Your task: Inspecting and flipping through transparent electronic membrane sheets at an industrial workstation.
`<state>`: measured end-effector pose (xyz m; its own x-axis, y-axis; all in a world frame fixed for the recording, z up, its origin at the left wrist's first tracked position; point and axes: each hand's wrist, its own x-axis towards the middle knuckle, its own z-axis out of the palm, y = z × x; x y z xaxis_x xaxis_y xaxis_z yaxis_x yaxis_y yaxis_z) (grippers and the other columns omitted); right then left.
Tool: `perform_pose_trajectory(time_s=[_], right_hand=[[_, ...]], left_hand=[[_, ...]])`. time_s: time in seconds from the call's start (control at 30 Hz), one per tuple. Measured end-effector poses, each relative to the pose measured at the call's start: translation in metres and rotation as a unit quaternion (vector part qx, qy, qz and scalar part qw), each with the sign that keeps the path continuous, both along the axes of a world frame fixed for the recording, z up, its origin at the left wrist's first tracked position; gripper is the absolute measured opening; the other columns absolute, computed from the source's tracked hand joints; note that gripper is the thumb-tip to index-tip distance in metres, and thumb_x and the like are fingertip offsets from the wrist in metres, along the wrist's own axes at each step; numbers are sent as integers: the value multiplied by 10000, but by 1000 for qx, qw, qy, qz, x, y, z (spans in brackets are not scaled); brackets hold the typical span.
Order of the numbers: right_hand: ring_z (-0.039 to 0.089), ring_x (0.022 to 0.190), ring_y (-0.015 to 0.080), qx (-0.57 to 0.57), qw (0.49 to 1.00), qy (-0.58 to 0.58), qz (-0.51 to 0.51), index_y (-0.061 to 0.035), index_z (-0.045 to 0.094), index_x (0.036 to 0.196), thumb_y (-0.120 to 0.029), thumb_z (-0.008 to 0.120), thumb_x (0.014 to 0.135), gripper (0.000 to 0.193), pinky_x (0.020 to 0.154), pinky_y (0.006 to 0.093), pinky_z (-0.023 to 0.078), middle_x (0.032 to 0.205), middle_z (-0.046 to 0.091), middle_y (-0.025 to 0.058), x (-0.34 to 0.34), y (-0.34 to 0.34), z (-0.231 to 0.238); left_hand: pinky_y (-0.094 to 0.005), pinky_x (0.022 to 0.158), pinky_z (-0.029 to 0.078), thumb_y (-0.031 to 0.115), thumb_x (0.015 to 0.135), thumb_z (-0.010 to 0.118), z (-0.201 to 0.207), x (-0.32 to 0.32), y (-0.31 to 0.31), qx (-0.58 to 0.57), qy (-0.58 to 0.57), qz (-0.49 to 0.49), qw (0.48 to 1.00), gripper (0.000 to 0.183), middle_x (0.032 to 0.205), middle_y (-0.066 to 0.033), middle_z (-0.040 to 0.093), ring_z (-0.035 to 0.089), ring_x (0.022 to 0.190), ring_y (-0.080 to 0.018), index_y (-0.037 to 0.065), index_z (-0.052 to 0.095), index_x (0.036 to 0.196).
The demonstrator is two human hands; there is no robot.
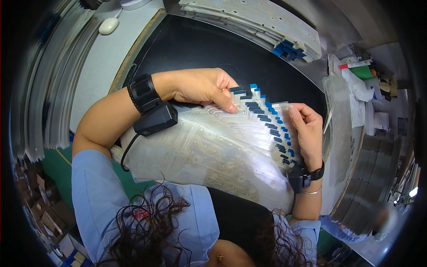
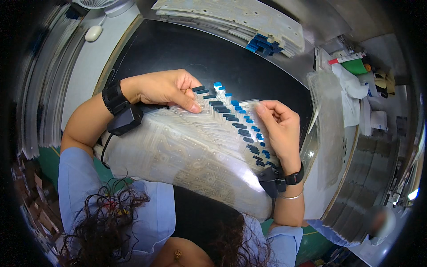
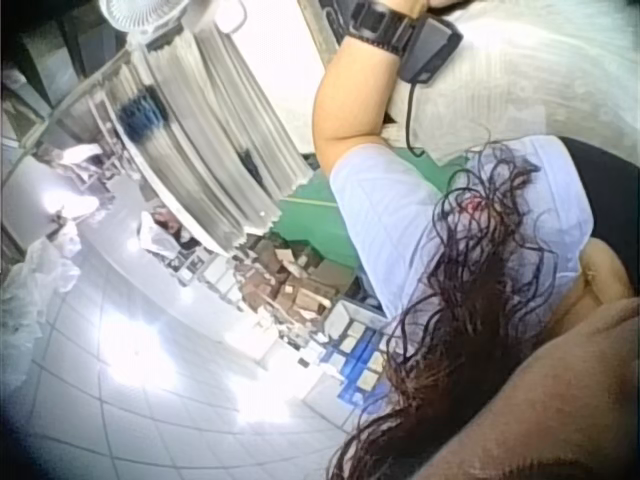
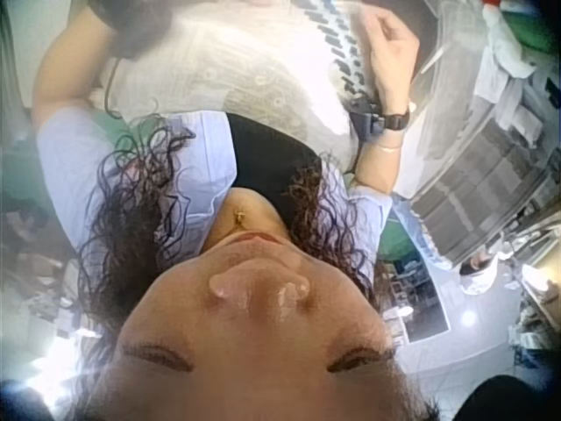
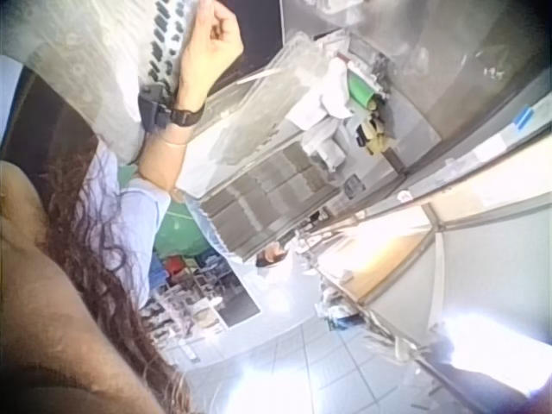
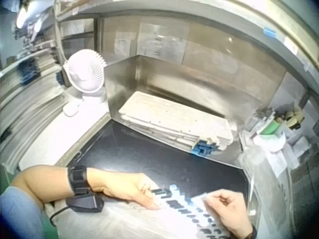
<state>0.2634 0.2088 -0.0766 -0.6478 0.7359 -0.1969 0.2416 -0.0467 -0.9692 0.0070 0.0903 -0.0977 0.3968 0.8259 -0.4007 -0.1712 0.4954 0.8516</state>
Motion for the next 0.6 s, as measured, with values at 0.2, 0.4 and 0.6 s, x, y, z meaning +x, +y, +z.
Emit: perform_pose_trajectory(time_s=[0.2, 0.4, 0.6], right_hand=[[414, 562, -15, 76, 997, -5, 13, -2, 634, 792, -111, 676, 855, 133, 500, 147, 301, 648, 549, -60, -1, -2, -10], [528, 658, 15, 35, 999, -7, 28, 16, 647, 888, -78, 652, 864, 97, 605, 151, 415, 756, 624, -9, 2, -1, -6], [544, 670, 22, 17, 999, 1, 32, 18, 644, 901, -76, 650, 864, 102, 623, 152, 430, 768, 632, 0, 4, -3, -3]], left_hand=[[-161, 516, 419, 55, 792, 710, -6, -1, -3, 6, -14, -7, 1000, 201, 742, -30, 668, 575, 602, -29, -45, 633, 948], [-171, 610, 486, 25, 778, 709, -6, 0, -1, -6, -37, -3, 999, 238, 858, -80, 694, 632, 709, -61, -57, 623, 985], [-174, 613, 490, 47, 797, 698, -10, -2, -3, 0, -38, -15, 999, 237, 874, -71, 692, 630, 714, -61, -55, 623, 997]])
